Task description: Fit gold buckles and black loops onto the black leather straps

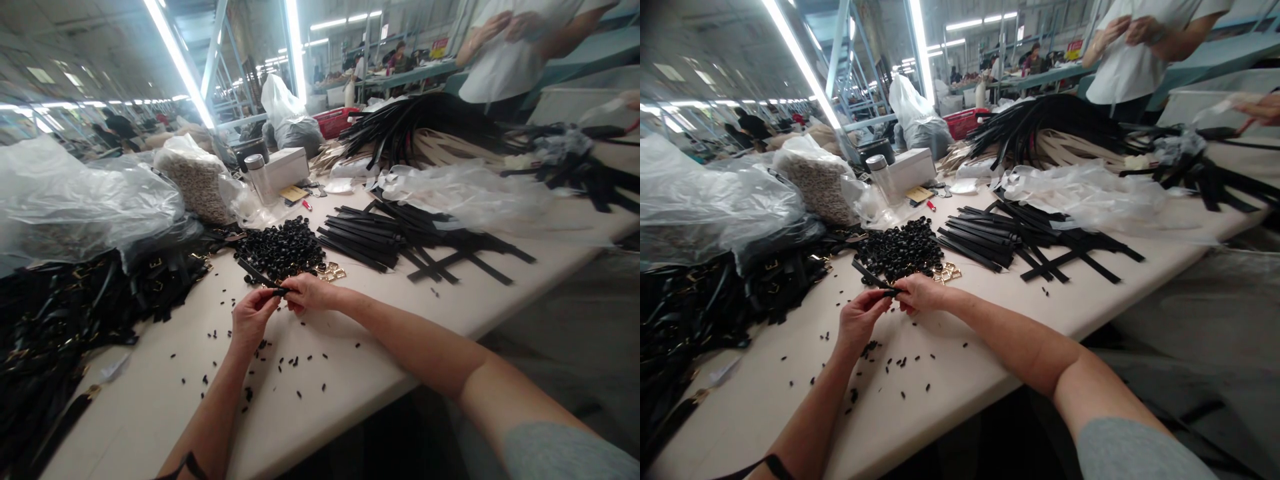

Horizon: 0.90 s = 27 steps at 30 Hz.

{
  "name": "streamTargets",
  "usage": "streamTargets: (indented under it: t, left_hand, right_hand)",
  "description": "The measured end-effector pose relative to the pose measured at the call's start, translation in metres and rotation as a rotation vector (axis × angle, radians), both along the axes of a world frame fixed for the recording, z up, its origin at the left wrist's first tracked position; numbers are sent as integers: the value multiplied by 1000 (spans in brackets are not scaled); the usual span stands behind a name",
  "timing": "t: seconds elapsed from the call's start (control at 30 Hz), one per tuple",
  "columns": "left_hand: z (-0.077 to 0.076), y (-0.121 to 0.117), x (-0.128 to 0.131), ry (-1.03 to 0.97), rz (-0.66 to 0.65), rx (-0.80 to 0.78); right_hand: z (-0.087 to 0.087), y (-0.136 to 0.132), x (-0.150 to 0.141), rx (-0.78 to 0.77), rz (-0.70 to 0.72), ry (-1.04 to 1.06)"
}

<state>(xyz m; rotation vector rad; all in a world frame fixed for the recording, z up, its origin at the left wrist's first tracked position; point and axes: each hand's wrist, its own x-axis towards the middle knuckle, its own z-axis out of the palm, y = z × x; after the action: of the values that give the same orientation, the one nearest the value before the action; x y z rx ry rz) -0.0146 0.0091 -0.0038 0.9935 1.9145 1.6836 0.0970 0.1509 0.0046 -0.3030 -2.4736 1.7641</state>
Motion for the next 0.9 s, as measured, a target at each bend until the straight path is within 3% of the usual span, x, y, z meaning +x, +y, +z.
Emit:
streamTargets:
  t: [0.13,0.27,0.4,0.6,0.7,0.9]
  left_hand:
    - [-2,3,3,33,1,20]
    - [-5,3,3,86,-9,-11]
    - [-6,3,3,70,-35,-4]
    - [2,2,1,-295,6,17]
    - [5,5,-1,-504,74,96]
    - [5,4,-6,-685,18,145]
  right_hand:
    - [2,-2,2,-27,2,-22]
    - [7,-3,5,59,55,6]
    - [10,-4,6,27,-38,16]
    - [16,-6,6,46,-120,65]
    - [17,-7,7,49,-88,46]
    - [16,-9,7,82,-16,19]
